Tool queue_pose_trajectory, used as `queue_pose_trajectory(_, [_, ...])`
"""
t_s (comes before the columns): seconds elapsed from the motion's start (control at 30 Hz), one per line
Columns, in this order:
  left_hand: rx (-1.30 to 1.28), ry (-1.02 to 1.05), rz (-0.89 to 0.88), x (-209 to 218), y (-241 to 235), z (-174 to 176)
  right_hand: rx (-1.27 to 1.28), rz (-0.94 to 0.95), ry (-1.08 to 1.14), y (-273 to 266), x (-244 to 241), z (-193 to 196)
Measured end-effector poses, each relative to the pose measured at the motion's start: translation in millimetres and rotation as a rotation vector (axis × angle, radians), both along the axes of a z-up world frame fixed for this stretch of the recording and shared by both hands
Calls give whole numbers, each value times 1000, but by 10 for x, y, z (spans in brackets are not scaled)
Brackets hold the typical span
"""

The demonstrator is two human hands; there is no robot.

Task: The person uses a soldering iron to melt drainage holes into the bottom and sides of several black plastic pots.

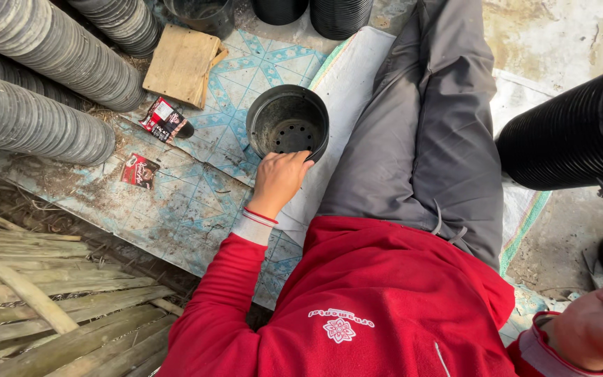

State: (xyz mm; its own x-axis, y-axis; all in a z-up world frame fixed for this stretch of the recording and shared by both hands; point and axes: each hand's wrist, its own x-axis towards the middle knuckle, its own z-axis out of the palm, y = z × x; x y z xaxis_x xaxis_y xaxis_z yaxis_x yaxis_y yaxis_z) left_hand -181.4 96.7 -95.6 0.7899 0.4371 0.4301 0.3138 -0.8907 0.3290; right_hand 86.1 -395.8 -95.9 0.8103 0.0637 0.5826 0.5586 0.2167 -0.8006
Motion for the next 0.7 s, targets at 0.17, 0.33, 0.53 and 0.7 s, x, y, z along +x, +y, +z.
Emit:
queue_pose_trajectory(0.17, [69, -33, -23, 40, 13, -76, -44, -54, -19, -24, 27, -85])
queue_pose_trajectory(0.33, [73, -37, -65, 66, 164, -50, 31, -1, 31, 240, -152, 138])
queue_pose_trajectory(0.53, [228, -28, -91, 78, 354, 15, 56, -160, -7, 701, -517, 696])
queue_pose_trajectory(0.7, [270, -18, -25, 8, 380, -1, 70, -190, -26, 971, -691, 1053])
